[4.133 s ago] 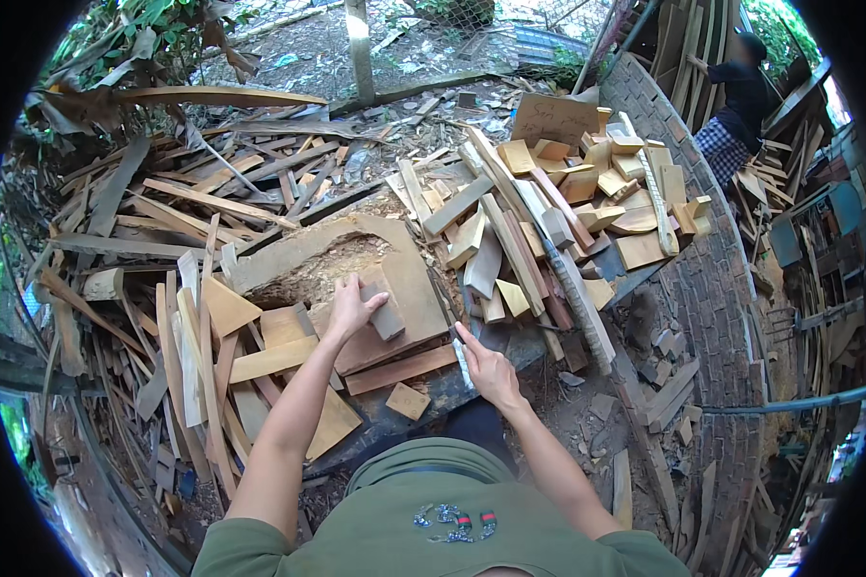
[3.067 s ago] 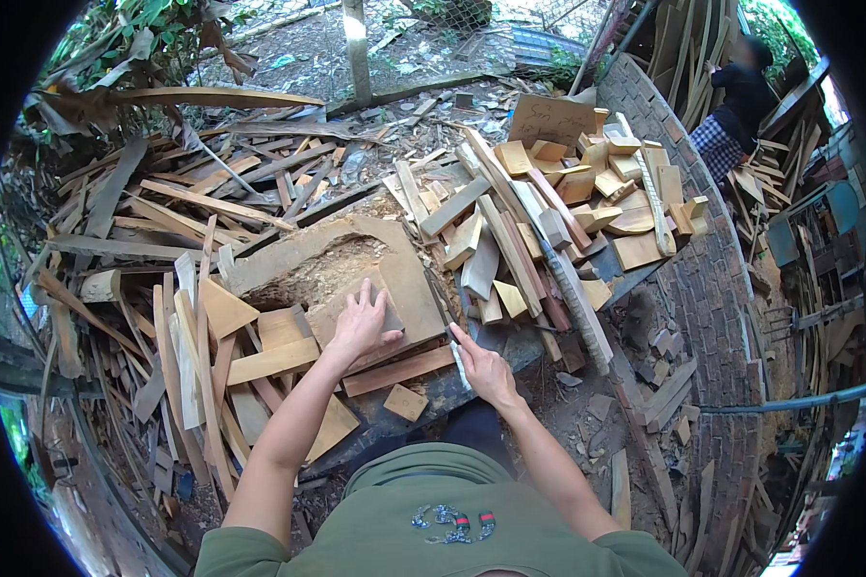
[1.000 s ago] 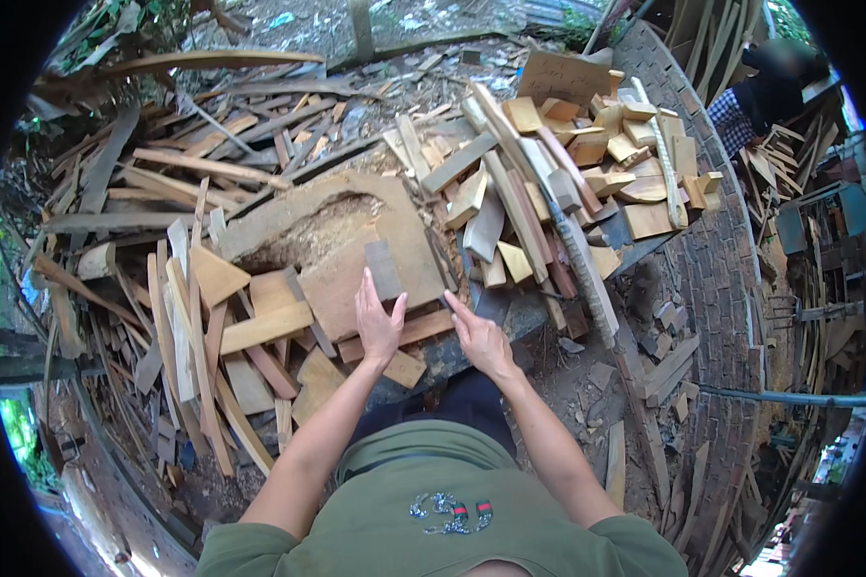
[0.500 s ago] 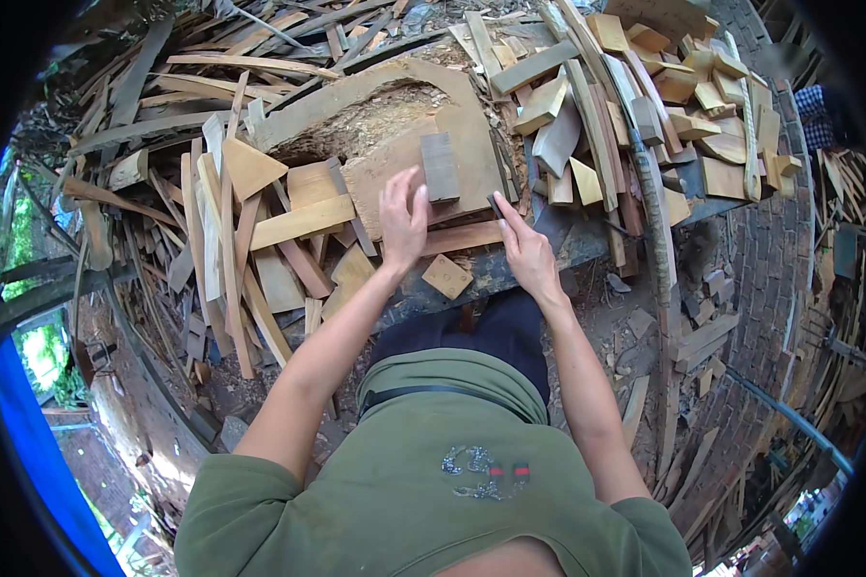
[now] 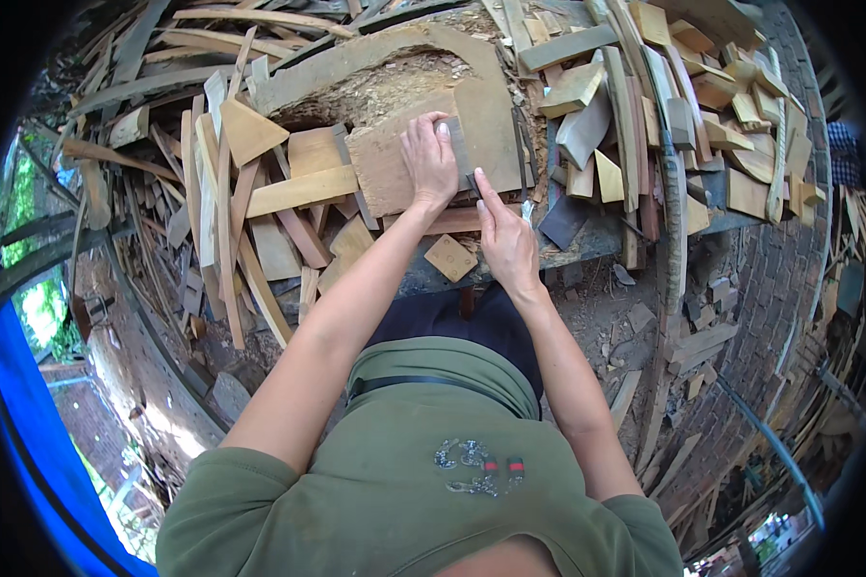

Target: Use hand tools to shave and shape a wooden block in a workshop.

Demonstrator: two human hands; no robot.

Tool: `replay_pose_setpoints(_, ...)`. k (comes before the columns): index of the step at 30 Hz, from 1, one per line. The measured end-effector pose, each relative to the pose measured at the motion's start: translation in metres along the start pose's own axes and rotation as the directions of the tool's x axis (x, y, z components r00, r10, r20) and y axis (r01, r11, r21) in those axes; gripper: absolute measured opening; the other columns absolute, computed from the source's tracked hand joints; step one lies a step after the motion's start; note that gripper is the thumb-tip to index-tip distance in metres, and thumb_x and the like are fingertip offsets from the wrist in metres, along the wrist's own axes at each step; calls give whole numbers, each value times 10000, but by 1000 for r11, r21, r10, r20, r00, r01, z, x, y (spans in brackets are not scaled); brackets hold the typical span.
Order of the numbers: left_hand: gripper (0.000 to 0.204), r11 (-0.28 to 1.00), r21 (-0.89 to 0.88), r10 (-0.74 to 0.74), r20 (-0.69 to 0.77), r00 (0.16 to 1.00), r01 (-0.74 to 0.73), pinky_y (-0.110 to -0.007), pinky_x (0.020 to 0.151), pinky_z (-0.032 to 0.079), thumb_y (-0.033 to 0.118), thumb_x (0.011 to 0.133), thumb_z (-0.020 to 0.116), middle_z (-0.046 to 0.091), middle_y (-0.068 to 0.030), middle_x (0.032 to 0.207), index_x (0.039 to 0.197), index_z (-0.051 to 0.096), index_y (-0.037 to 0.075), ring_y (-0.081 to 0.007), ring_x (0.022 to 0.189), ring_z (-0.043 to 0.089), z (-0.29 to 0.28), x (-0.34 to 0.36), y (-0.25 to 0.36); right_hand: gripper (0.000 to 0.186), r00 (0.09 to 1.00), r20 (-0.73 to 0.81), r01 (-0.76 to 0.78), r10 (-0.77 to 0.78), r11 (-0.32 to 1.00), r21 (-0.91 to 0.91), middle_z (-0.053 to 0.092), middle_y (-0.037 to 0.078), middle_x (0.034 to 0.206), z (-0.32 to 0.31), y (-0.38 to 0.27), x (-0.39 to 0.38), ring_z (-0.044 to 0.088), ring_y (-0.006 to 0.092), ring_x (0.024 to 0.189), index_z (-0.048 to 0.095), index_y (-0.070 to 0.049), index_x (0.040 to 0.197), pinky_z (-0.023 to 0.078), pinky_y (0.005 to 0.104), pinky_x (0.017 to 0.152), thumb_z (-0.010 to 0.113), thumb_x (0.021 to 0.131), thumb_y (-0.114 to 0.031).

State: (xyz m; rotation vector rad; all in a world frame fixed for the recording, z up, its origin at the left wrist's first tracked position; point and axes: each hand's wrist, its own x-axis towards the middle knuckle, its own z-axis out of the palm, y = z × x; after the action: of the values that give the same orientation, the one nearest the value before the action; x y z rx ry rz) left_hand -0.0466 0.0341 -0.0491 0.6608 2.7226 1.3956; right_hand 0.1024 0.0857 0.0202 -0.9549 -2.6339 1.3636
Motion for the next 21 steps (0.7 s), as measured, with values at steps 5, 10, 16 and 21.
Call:
replay_pose_setpoints(5, 216, 998, -8, -62, -39, 997, 62, -432, 928, 344, 194, 974, 443, 538, -110, 1085, 1135, 556, 105, -305, 1026, 470, 1, 2, 8, 435, 998, -46, 26, -33, 991, -133, 664, 228, 778, -7, -9, 24, 649, 430, 711, 496, -263, 1421, 504, 530, 625, 517, 987, -231)
replay_pose_setpoints(10, 220, 998, 4, -69, -63, 996, 69, -434, 926, 342, 209, 978, 437, 544, -106, 1093, 1135, 546, 99, -302, 1049, 476, -2, 1, 4, 445, 997, -68, 33, -40, 994, -100, 660, 220, 762, 3, -9, 5, 656, 421, 704, 489, -262, 1428, 511, 525, 617, 521, 986, -231)
replay_pose_setpoints(16, 228, 993, -27, -113, -42, 993, 112, -433, 929, 339, 213, 973, 436, 553, -107, 1112, 1146, 532, 100, -310, 1053, 478, 1, 3, 5, 426, 990, -87, 92, -112, 973, -212, 658, 213, 733, -4, -19, 51, 656, 419, 681, 511, -260, 1408, 525, 518, 615, 511, 982, -256)
replay_pose_setpoints(21, 221, 991, -34, -128, -47, 991, 126, -431, 927, 340, 213, 972, 433, 557, -102, 1109, 1134, 537, 102, -310, 1049, 482, 1, -1, 6, 443, 999, -5, 41, -43, 974, -222, 670, 238, 830, -8, -19, 43, 645, 453, 768, 480, -307, 1427, 510, 540, 674, 496, 989, -240)
